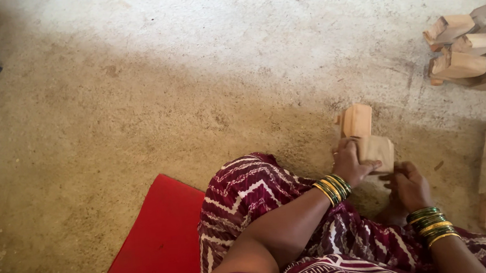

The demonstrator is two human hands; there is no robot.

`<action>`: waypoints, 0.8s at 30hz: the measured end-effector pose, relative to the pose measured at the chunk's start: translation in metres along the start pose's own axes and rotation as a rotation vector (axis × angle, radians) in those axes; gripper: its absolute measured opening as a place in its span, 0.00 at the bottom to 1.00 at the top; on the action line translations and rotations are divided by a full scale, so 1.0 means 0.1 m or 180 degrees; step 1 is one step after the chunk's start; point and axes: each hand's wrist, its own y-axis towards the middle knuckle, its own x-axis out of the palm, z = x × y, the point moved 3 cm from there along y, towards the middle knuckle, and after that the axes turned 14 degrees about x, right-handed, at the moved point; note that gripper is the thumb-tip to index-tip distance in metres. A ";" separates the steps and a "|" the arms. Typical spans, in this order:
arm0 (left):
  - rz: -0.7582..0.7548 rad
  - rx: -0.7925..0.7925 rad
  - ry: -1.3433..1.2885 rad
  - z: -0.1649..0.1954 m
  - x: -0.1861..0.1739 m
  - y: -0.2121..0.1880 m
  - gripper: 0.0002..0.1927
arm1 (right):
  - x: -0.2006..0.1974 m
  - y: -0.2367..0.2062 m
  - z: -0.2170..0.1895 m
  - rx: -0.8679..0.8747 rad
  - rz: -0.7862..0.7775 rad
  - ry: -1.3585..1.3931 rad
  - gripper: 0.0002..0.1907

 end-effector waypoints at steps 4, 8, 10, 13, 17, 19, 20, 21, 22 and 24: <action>-0.0147 0.0210 0.0413 0.09 0.03 -0.03 0.47 | -0.05 -0.04 -0.03 -0.0332 0.0223 0.0500 0.09; -0.0660 0.0387 0.0468 0.23 -0.04 -0.04 0.54 | -0.08 0.02 0.06 -0.0281 0.0233 0.0587 0.07; -0.0687 0.0731 0.0773 0.33 -0.10 -0.04 0.58 | -0.12 0.04 0.09 -0.0372 0.0384 0.0387 0.06; -0.0302 0.0735 0.0491 0.38 -0.20 -0.04 0.55 | -0.16 0.05 0.06 -0.0673 0.0606 0.0067 0.06; -0.0515 0.0181 0.0120 0.24 -0.22 -0.07 0.52 | -0.18 0.05 0.05 -0.0630 0.0677 0.0095 0.07; -0.0710 0.0284 0.0432 0.21 -0.21 -0.08 0.47 | -0.18 0.04 0.05 -0.0476 0.0697 0.0168 0.07; -0.0726 0.0323 0.0377 0.19 -0.22 -0.08 0.48 | -0.18 0.04 0.06 -0.0319 0.0752 0.0192 0.06; -0.0743 0.0360 0.0322 0.19 -0.22 -0.08 0.49 | -0.19 0.03 0.08 -0.0160 0.0804 0.0215 0.06; -0.0757 0.0398 0.0267 0.20 -0.24 -0.08 0.50 | -0.19 0.03 0.09 -0.0187 0.0730 0.0355 0.06; -0.0367 0.0320 0.0131 0.25 -0.31 -0.08 0.56 | -0.19 0.04 0.11 -0.0240 0.0585 0.0632 0.05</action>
